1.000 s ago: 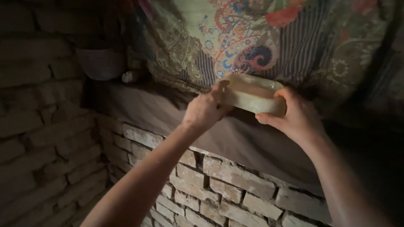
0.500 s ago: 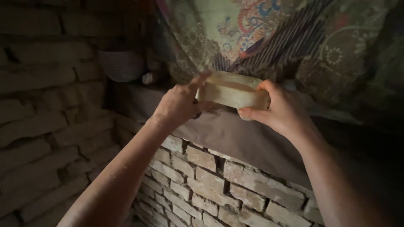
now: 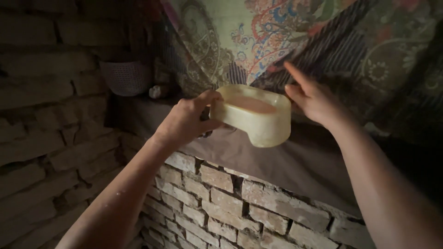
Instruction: Organizing toiletries and wiping down a shelf in a rustic room.
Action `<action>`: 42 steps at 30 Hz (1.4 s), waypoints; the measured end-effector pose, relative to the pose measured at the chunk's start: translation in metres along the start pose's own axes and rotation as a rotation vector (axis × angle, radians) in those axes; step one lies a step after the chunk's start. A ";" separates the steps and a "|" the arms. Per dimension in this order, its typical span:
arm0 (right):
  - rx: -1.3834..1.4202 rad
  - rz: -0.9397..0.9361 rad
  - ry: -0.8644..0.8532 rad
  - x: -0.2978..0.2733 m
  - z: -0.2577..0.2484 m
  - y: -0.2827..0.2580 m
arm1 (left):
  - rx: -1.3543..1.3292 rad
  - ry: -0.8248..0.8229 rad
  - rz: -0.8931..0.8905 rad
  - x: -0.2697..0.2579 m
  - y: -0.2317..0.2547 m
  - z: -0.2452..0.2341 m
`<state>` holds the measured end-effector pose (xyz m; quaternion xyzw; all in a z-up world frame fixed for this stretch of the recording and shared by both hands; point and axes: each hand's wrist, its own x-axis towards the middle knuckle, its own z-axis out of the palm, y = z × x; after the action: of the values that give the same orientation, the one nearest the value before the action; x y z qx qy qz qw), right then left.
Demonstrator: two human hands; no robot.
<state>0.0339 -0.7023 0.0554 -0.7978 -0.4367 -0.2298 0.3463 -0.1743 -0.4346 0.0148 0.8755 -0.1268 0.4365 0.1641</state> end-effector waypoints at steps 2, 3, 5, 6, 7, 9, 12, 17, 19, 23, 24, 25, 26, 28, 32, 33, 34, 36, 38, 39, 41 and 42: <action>-0.079 -0.012 -0.036 0.017 0.002 0.026 | -0.016 0.000 0.033 0.000 -0.001 -0.001; -0.158 -0.025 -0.077 0.025 0.003 0.040 | -0.033 0.000 0.062 0.000 -0.002 -0.002; -0.305 0.040 -0.033 0.026 -0.001 0.041 | -0.044 -0.004 0.071 -0.001 -0.004 -0.004; -0.451 0.105 0.008 0.026 -0.002 0.043 | -0.057 -0.011 0.075 -0.002 -0.006 -0.005; -0.450 0.106 0.006 0.023 -0.004 0.043 | -0.057 -0.012 0.074 -0.002 -0.008 -0.006; -0.511 0.230 0.042 0.015 -0.008 0.046 | -0.096 0.016 0.152 -0.003 -0.012 -0.007; -0.641 0.221 0.073 -0.008 -0.014 0.020 | -0.106 -0.056 -0.079 -0.002 -0.011 -0.014; -0.635 0.293 0.175 -0.029 -0.018 -0.038 | -0.037 0.038 0.049 -0.003 -0.040 -0.022; -0.569 0.242 0.245 -0.031 -0.008 -0.047 | -0.019 0.048 0.009 -0.003 -0.052 -0.025; -0.295 -0.492 0.165 -0.014 0.035 -0.028 | 0.112 0.088 -0.100 -0.004 -0.083 -0.028; -0.266 -0.782 0.126 -0.007 0.047 -0.022 | 0.113 0.130 -0.111 -0.006 -0.091 -0.029; -0.263 -0.779 0.130 -0.004 0.052 -0.011 | 0.117 0.126 -0.109 -0.005 -0.097 -0.030; -0.394 -0.548 0.040 0.000 0.056 -0.002 | 0.138 0.135 -0.166 -0.005 -0.103 -0.032; -0.518 -0.314 -0.048 0.000 0.056 0.000 | 0.162 0.147 -0.224 -0.004 -0.114 -0.036; -0.632 0.091 -0.117 -0.011 0.051 -0.001 | 0.201 0.143 -0.339 -0.002 -0.142 -0.030; -0.634 0.114 -0.066 -0.012 0.053 0.003 | 0.221 0.148 -0.325 0.000 -0.152 -0.027; -0.634 0.112 -0.067 -0.013 0.054 0.004 | 0.222 0.149 -0.326 0.000 -0.158 -0.024; -0.622 0.101 -0.018 -0.014 0.056 0.008 | 0.242 0.145 -0.336 0.002 -0.171 -0.016; -0.634 0.094 -0.015 -0.015 0.055 0.008 | 0.277 0.115 -0.415 0.002 -0.168 -0.009; -0.648 0.085 -0.011 -0.016 0.055 0.007 | 0.312 0.087 -0.494 0.002 -0.166 -0.006; -0.631 0.089 -0.003 -0.014 0.056 0.010 | 0.325 0.048 -0.521 0.004 -0.176 0.002; -0.610 0.090 0.005 -0.013 0.057 0.012 | 0.343 0.010 -0.550 0.004 -0.180 0.005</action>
<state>0.0410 -0.6708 0.0050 -0.8830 -0.3107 -0.3366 0.1018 -0.1028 -0.2724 -0.0164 0.8896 0.1907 0.3954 0.1265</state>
